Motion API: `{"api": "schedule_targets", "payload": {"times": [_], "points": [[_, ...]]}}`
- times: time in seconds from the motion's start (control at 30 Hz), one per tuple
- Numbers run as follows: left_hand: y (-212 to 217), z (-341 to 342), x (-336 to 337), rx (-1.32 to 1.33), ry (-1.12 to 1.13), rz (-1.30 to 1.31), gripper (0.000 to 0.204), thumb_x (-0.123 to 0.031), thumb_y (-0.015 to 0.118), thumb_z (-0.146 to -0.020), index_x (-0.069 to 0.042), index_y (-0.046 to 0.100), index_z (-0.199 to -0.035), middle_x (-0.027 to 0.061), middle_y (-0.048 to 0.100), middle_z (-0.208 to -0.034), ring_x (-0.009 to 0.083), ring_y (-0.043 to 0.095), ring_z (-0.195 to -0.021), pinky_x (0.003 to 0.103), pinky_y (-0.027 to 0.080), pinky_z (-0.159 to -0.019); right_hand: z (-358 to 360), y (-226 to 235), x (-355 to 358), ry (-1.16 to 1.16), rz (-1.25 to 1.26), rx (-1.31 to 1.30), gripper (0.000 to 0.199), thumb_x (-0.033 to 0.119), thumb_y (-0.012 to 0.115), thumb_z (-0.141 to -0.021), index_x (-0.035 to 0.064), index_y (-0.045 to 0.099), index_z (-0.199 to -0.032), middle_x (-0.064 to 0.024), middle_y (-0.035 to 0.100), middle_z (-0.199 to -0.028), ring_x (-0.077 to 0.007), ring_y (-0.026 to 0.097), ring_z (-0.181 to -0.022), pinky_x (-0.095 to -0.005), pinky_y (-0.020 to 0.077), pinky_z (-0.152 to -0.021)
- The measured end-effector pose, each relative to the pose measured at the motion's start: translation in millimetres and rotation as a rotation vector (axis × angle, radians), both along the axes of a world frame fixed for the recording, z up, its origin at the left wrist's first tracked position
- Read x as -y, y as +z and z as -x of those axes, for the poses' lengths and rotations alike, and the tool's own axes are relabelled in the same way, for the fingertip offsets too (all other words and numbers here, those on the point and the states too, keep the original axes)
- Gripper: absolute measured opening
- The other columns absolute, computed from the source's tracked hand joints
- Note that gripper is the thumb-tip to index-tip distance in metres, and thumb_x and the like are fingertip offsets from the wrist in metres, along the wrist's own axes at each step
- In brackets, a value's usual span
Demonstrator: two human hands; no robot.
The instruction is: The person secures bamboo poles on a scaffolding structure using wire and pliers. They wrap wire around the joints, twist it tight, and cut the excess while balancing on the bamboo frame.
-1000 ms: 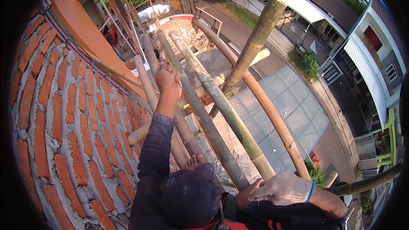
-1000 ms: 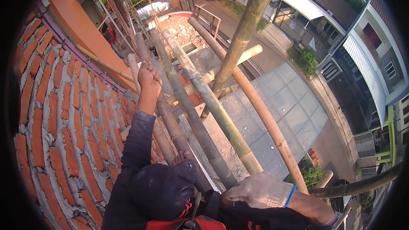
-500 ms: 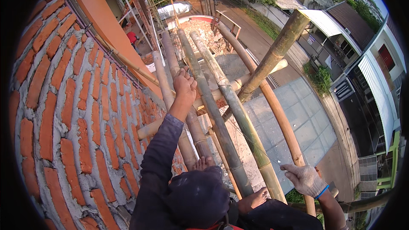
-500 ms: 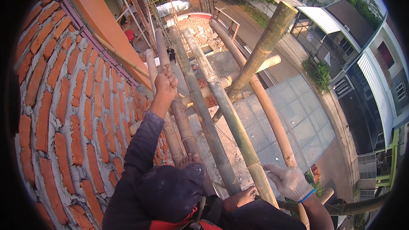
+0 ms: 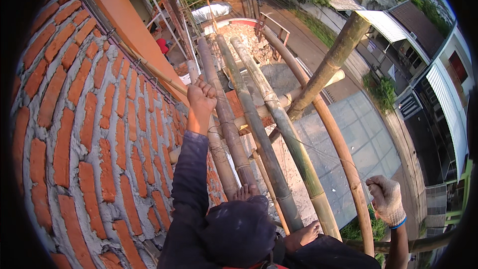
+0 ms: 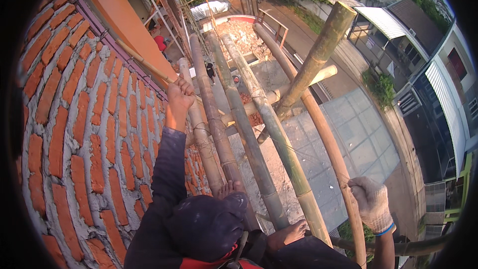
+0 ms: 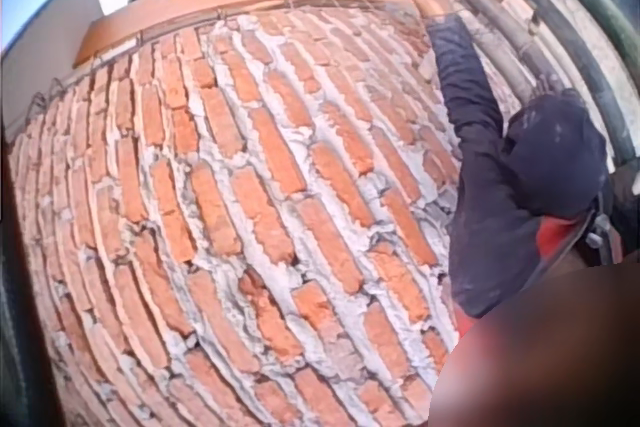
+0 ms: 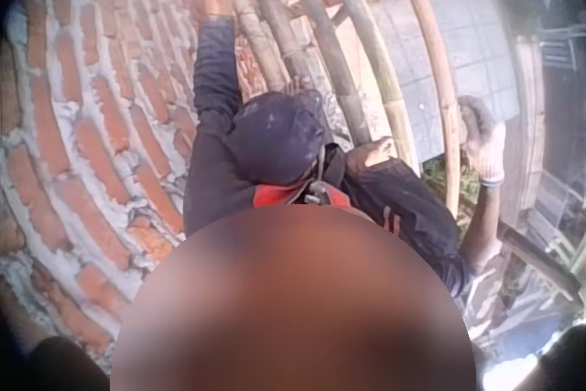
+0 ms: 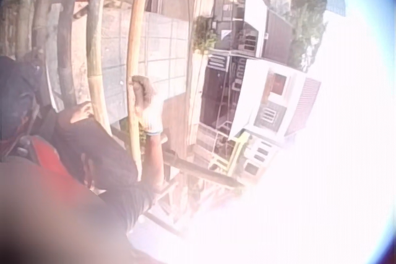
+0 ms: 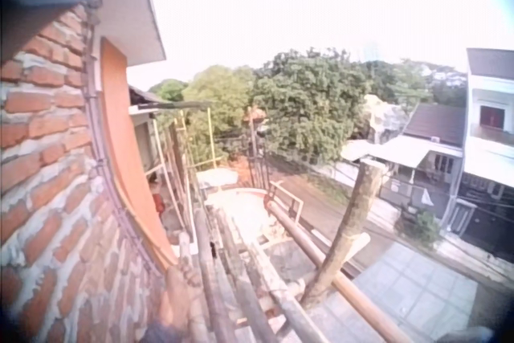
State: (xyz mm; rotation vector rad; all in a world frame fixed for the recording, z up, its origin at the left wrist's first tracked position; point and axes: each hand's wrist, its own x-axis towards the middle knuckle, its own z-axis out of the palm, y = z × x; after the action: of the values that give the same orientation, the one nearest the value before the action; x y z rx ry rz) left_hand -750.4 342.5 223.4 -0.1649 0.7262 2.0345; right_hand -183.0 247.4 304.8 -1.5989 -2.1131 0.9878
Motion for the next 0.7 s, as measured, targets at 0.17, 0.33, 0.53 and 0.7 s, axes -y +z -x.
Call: {"api": "schedule_targets", "payload": {"times": [0.17,0.33,0.53,0.7], "points": [[11,-13,-8,-0.103,0.074,0.08,0.016,-0.011,0.041,-0.104,-0.009,0.055,-0.097,-0.0073,0.024,-0.061,0.0072,0.017,-0.044,0.026,0.016,-0.041,3,-9,-5,0.227,-0.459,0.279,0.011,0.005,0.066,-0.084,0.0053,0.069,-0.095,-0.0133,0.069,-0.083,-0.0316,0.069,-0.074,-0.0408,0.0529,-0.066],[25,-34,-22,-0.249,0.106,0.115,0.018,-0.015,0.038,-0.107,-0.01,0.055,-0.1,-0.0072,0.027,-0.061,0.0073,0.018,-0.044,0.027,0.015,-0.04,-3,-15,-21,0.16,-0.666,0.732,0.014,0.006,0.06,-0.08,0.0112,0.064,-0.092,-0.0062,0.064,-0.08,-0.0286,0.065,-0.079,-0.0423,0.0511,-0.067],[23,-2,-36,-0.279,0.203,0.104,0.021,-0.016,0.038,-0.107,-0.011,0.056,-0.1,-0.0088,0.031,-0.063,0.0062,0.021,-0.042,0.025,0.016,-0.038,-6,-6,2,0.13,-0.606,0.718,0.014,0.004,0.066,-0.079,0.0085,0.065,-0.092,-0.0093,0.062,-0.074,-0.0309,0.066,-0.072,-0.0391,0.0542,-0.068],[-2,31,-55,-0.203,0.336,0.206,0.016,-0.008,0.042,-0.101,-0.009,0.057,-0.106,-0.0041,0.038,-0.068,0.0086,0.024,-0.043,0.025,0.019,-0.038,18,11,46,0.252,-0.348,0.309,0.012,0.005,0.066,-0.081,0.0073,0.07,-0.092,-0.0116,0.067,-0.068,-0.0325,0.066,-0.057,-0.0394,0.0526,-0.055]]}}
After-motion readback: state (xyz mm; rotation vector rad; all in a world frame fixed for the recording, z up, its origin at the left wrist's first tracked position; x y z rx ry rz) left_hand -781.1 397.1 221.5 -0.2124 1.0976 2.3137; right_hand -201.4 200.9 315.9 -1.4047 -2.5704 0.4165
